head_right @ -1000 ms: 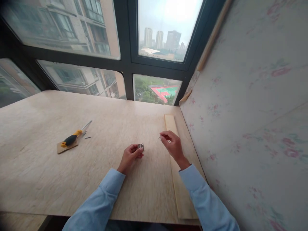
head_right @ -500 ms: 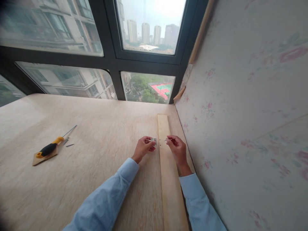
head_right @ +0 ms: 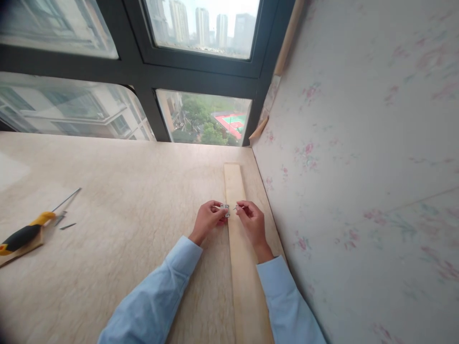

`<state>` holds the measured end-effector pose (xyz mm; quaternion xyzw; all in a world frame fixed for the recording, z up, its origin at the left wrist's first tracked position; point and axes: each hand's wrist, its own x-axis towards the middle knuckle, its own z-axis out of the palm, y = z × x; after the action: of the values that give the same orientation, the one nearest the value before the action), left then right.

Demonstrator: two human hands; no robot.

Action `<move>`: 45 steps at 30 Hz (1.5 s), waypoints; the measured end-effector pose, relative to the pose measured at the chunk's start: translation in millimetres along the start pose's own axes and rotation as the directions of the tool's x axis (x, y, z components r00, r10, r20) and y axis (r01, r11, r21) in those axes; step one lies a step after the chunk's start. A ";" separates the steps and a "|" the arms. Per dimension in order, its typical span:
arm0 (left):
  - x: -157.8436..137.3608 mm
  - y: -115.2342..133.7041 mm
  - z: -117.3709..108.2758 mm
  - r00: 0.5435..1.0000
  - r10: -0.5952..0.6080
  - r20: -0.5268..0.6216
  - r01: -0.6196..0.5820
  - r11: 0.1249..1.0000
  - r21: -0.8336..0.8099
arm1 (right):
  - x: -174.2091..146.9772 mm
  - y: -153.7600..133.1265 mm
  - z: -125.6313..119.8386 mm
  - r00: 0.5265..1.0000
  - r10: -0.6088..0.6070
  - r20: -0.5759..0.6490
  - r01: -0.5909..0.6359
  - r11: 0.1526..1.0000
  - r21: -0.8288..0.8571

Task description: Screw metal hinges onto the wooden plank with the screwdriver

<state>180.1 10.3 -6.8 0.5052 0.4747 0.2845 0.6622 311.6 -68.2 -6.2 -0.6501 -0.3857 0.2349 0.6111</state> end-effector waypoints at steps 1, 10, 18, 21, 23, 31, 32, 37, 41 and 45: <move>0.5 -1.1 0.6 1.000 0.007 -0.004 -0.007 1.000 0.010 | 0.0 0.4 0.7 1.000 -0.002 0.004 0.002 1.000 -0.006; 7.7 -16.5 5.2 0.987 0.153 -0.047 -0.141 0.971 0.191 | -1.7 5.5 -0.2 0.996 -0.076 0.048 0.081 0.987 -0.136; 3.8 -9.4 4.8 0.980 0.189 -0.061 -0.156 0.922 0.354 | -2.2 8.4 -1.4 0.990 -0.119 0.073 0.131 0.972 -0.196; 2.9 -8.4 5.0 0.981 0.185 -0.062 -0.146 0.905 0.400 | 0.0 7.5 -0.5 0.993 -0.103 0.062 0.112 0.979 -0.173; 2.2 -7.8 5.1 0.980 0.185 -0.066 -0.141 0.896 0.421 | 4.3 6.1 0.4 0.994 -0.091 0.061 0.099 0.984 -0.150; 0.6 -5.1 4.6 0.982 0.179 -0.065 -0.133 0.889 0.438 | 27.6 5.8 6.1 0.981 -0.144 0.131 0.167 0.968 -0.189; 0.7 -4.8 4.5 0.982 0.179 -0.064 -0.133 0.889 0.438 | 28.2 6.6 6.5 0.978 -0.155 0.138 0.181 0.964 -0.197; 1.5 -4.9 4.4 0.982 0.181 -0.058 -0.137 0.886 0.443 | 25.6 9.2 6.5 0.945 -0.261 0.197 0.308 0.913 -0.269; 1.6 -5.5 4.6 0.981 0.188 -0.056 -0.143 0.883 0.447 | 24.3 9.5 6.1 0.905 -0.341 0.254 0.410 0.859 -0.307; 0.8 -5.0 4.6 0.982 0.181 -0.048 -0.141 0.883 0.448 | 24.5 9.3 6.3 0.883 -0.382 0.274 0.458 0.830 -0.319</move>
<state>184.2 7.5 -11.6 0.6669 0.5122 0.2454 0.4823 323.2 -44.5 -12.0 -0.6265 -0.6161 0.0799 0.4707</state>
